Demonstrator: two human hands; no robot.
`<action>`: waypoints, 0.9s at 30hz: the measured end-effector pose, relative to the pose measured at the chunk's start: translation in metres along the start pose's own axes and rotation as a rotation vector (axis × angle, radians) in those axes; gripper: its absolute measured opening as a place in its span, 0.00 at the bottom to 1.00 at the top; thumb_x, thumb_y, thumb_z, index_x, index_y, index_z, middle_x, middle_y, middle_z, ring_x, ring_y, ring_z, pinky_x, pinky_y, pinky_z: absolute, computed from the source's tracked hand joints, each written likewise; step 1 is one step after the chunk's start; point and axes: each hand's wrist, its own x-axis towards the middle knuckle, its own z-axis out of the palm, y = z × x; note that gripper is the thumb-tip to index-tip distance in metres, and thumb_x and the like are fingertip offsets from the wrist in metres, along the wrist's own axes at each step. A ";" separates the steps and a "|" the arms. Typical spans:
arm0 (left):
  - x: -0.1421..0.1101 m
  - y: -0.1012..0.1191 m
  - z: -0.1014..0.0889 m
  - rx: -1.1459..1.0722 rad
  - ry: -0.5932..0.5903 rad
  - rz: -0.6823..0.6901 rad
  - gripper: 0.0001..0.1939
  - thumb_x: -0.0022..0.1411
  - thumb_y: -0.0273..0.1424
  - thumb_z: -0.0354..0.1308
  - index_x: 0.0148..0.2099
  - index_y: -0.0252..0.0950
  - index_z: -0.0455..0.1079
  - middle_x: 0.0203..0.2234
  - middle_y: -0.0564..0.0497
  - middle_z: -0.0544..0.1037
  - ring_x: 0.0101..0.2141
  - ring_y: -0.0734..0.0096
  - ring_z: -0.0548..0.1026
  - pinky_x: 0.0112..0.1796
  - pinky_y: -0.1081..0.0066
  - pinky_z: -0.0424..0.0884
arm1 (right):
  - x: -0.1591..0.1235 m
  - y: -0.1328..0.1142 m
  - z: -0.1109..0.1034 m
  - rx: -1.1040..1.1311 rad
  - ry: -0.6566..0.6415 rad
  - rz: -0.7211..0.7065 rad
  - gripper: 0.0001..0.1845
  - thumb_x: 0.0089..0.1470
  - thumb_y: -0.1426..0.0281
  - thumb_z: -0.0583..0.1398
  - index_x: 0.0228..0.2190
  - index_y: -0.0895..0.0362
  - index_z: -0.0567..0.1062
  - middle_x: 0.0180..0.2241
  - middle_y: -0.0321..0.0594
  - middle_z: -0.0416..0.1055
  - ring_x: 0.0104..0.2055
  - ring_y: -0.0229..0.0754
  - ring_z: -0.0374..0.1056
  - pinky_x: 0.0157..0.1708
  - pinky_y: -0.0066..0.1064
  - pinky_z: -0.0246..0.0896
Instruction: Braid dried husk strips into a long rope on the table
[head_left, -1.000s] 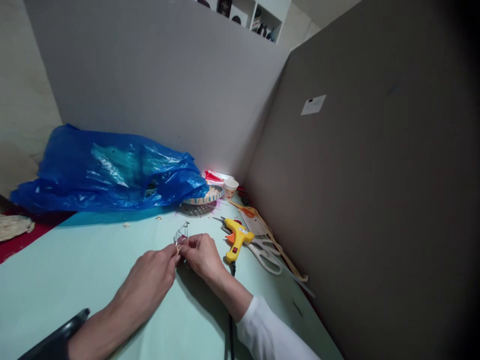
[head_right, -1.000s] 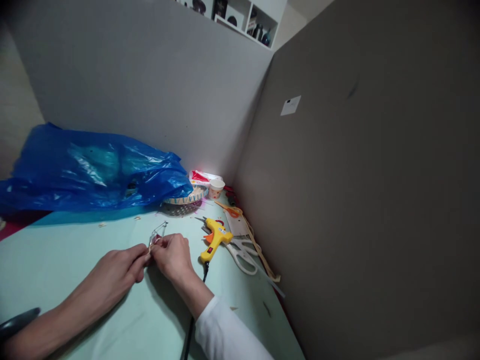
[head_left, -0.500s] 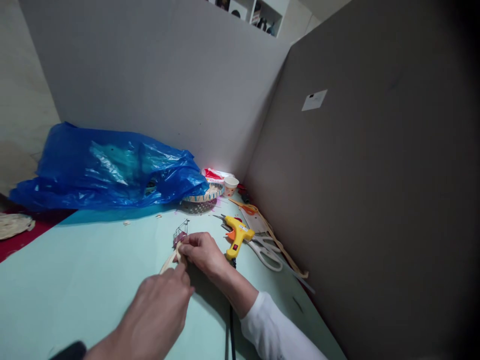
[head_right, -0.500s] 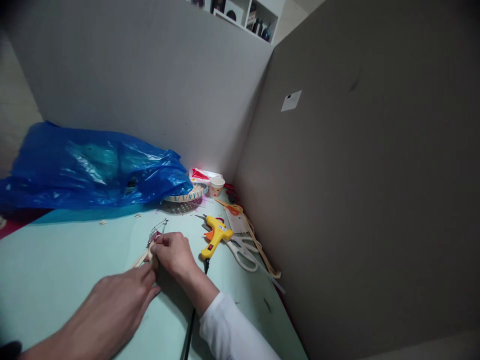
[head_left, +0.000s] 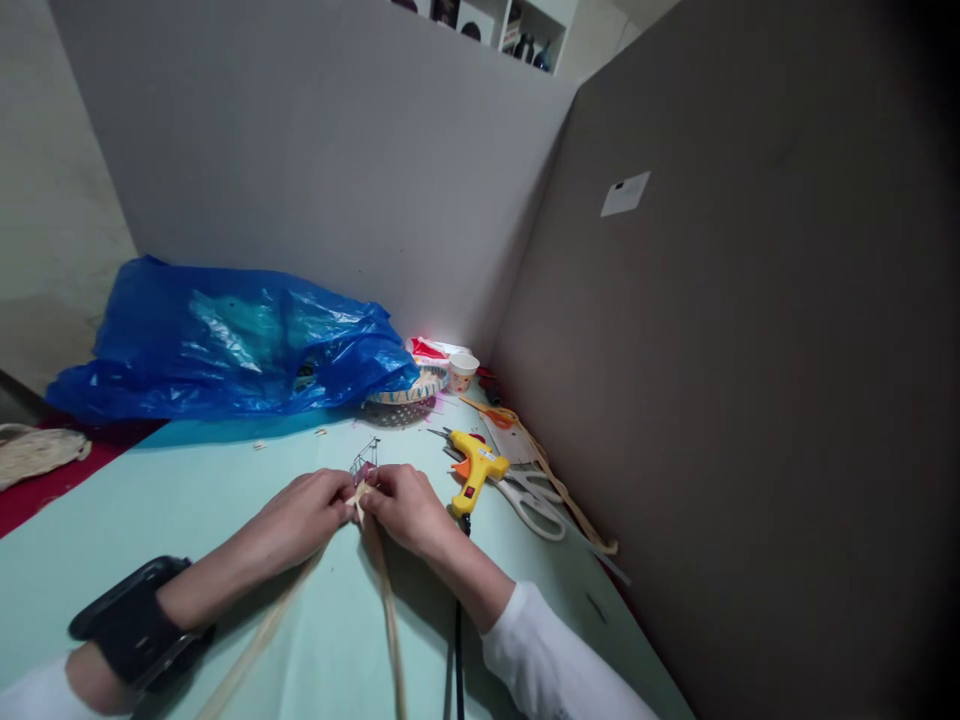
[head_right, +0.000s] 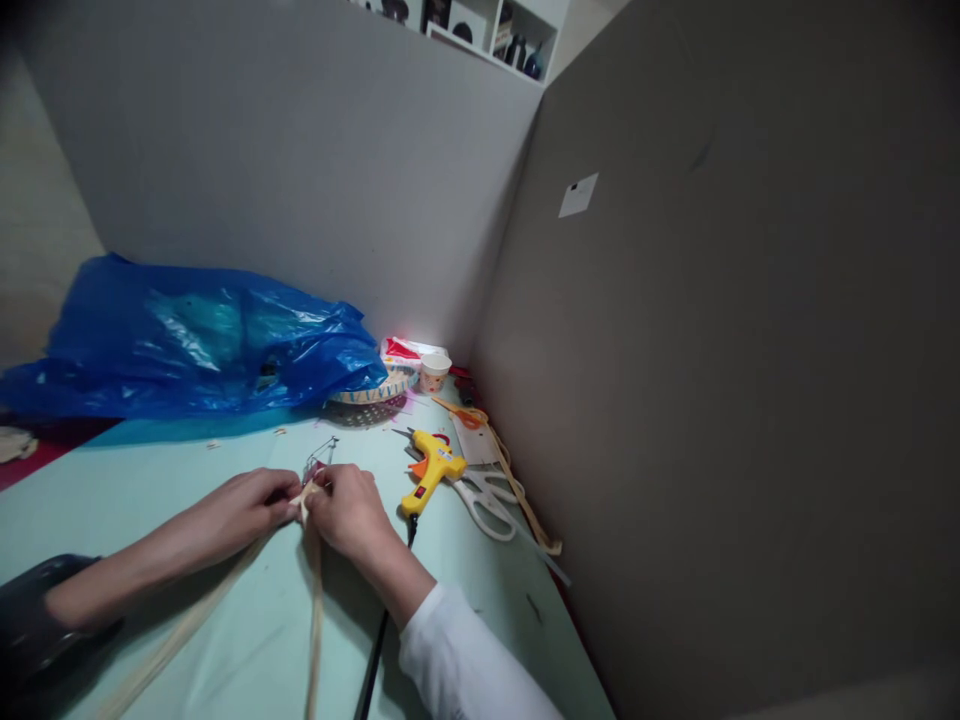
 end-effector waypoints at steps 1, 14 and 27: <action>0.000 -0.001 0.000 -0.030 0.008 0.000 0.08 0.51 0.38 0.52 0.24 0.41 0.63 0.23 0.52 0.72 0.30 0.62 0.69 0.32 0.68 0.58 | -0.002 -0.002 -0.003 -0.030 0.000 0.001 0.08 0.54 0.74 0.60 0.31 0.57 0.81 0.29 0.37 0.76 0.33 0.39 0.66 0.32 0.27 0.51; 0.006 0.010 0.021 -0.441 -0.003 -0.181 0.20 0.42 0.52 0.54 0.19 0.42 0.55 0.14 0.62 0.54 0.18 0.78 0.51 0.22 0.73 0.46 | -0.023 -0.015 -0.018 -0.321 0.018 -0.026 0.15 0.62 0.70 0.56 0.41 0.54 0.83 0.38 0.48 0.81 0.39 0.46 0.74 0.32 0.31 0.52; 0.005 0.002 0.026 -0.549 0.037 -0.191 0.12 0.40 0.40 0.56 0.16 0.39 0.60 0.13 0.58 0.62 0.21 0.72 0.60 0.25 0.71 0.53 | -0.052 -0.035 0.007 -0.690 0.031 -0.275 0.14 0.54 0.76 0.57 0.41 0.64 0.79 0.37 0.55 0.76 0.33 0.50 0.72 0.30 0.37 0.62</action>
